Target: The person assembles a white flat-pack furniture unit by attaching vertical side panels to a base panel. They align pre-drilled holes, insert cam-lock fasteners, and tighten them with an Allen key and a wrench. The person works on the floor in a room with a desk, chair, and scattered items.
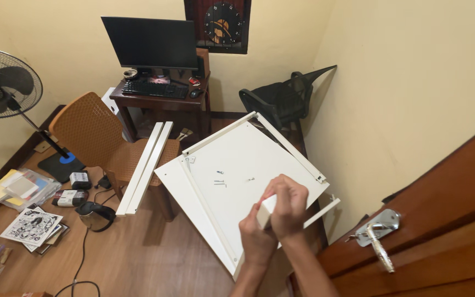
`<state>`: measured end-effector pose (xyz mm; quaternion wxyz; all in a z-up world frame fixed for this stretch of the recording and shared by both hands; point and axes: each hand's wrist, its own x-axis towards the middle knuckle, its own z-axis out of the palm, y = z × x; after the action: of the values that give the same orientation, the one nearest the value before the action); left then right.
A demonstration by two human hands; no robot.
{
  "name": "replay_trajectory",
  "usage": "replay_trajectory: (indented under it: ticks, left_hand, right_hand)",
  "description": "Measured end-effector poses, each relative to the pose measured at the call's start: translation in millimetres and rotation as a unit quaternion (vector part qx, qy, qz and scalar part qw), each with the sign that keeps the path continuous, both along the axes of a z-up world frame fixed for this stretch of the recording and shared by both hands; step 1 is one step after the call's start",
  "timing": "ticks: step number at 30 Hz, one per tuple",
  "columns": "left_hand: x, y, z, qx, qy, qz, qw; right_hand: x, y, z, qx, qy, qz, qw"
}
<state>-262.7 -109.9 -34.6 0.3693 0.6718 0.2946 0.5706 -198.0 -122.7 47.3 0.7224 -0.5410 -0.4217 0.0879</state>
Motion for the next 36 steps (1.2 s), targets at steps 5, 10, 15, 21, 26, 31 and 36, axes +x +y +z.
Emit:
replay_trajectory:
  ticks: [5,10,15,21,26,31,36]
  left_hand:
    - [-4,-1,-8,-0.015,-0.011,0.019,1.000]
    - [-1,-3,-12,0.026,-0.024,0.045,0.998]
    - [2,-3,-5,0.016,-0.018,0.027,0.999]
    - [-13,0,10,0.021,-0.006,-0.064,0.998]
    - [-16,-7,26,-0.008,0.033,-0.020,0.999]
    - [-19,-22,32,0.006,-0.021,-0.027,0.999]
    - [-49,-23,16,0.063,-0.052,-0.017,0.997]
  right_hand:
    - [-10,-1,2,0.015,0.002,0.058,0.998]
    - [-15,-1,5,0.023,0.009,0.045,0.999]
    - [-11,-4,11,0.017,0.028,0.057,0.998]
    - [-3,-6,12,0.006,0.019,0.095,0.995]
    - [4,-14,20,-0.057,0.040,0.161,0.985]
    - [9,-23,23,-0.048,0.108,0.113,0.987]
    - [0,-45,4,0.007,-0.100,-0.201,0.974]
